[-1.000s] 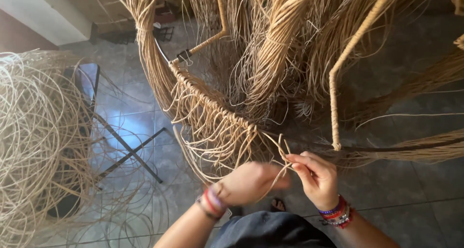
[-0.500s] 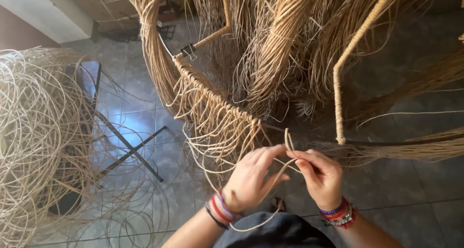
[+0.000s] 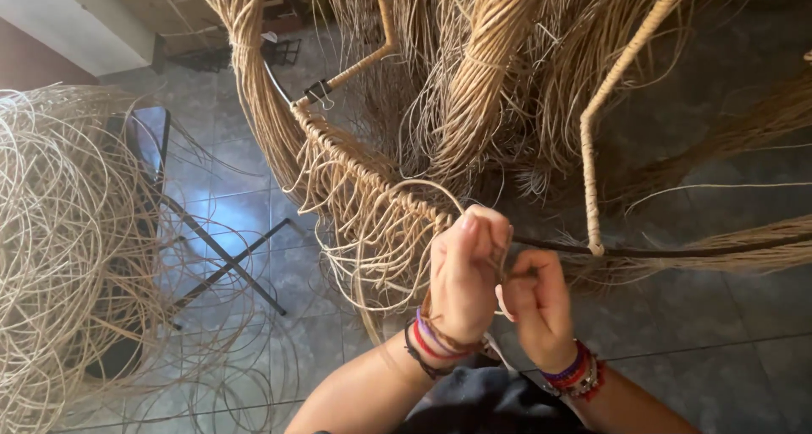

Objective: Weaving natural fiber strands onto a large furniture frame to create a decorative structure.

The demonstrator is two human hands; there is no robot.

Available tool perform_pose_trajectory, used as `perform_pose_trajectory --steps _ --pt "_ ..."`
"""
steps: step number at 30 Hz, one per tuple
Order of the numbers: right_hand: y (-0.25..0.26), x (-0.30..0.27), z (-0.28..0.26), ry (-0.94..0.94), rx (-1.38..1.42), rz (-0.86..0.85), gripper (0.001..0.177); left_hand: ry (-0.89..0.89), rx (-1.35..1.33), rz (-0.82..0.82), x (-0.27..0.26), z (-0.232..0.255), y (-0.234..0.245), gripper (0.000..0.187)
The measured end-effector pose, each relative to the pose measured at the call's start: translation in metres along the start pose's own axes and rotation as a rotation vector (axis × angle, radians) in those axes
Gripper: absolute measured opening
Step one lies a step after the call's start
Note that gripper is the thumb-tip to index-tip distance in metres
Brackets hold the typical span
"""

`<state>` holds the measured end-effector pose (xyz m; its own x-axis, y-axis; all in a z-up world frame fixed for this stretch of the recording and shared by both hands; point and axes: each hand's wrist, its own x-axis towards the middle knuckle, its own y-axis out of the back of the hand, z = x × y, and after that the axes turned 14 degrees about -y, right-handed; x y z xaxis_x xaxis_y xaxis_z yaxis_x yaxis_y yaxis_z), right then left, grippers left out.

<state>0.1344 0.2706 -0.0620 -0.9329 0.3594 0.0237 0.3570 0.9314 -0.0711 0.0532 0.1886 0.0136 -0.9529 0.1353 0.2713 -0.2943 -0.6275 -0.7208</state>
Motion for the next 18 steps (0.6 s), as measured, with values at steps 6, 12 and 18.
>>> perform_pose_trajectory --steps 6,12,18 --pt "0.001 -0.006 0.015 -0.023 0.019 -0.002 0.010 -0.003 -0.120 0.105 0.024 -0.003 -0.002 0.050" --pt "0.017 -0.011 0.032 0.013 -0.186 0.052 0.030 -0.017 -0.242 0.164 0.050 -0.009 0.005 0.046" --pt "0.024 -0.008 0.040 0.084 -0.280 0.063 0.031 -0.044 -0.261 0.225 0.061 -0.014 0.005 0.046"
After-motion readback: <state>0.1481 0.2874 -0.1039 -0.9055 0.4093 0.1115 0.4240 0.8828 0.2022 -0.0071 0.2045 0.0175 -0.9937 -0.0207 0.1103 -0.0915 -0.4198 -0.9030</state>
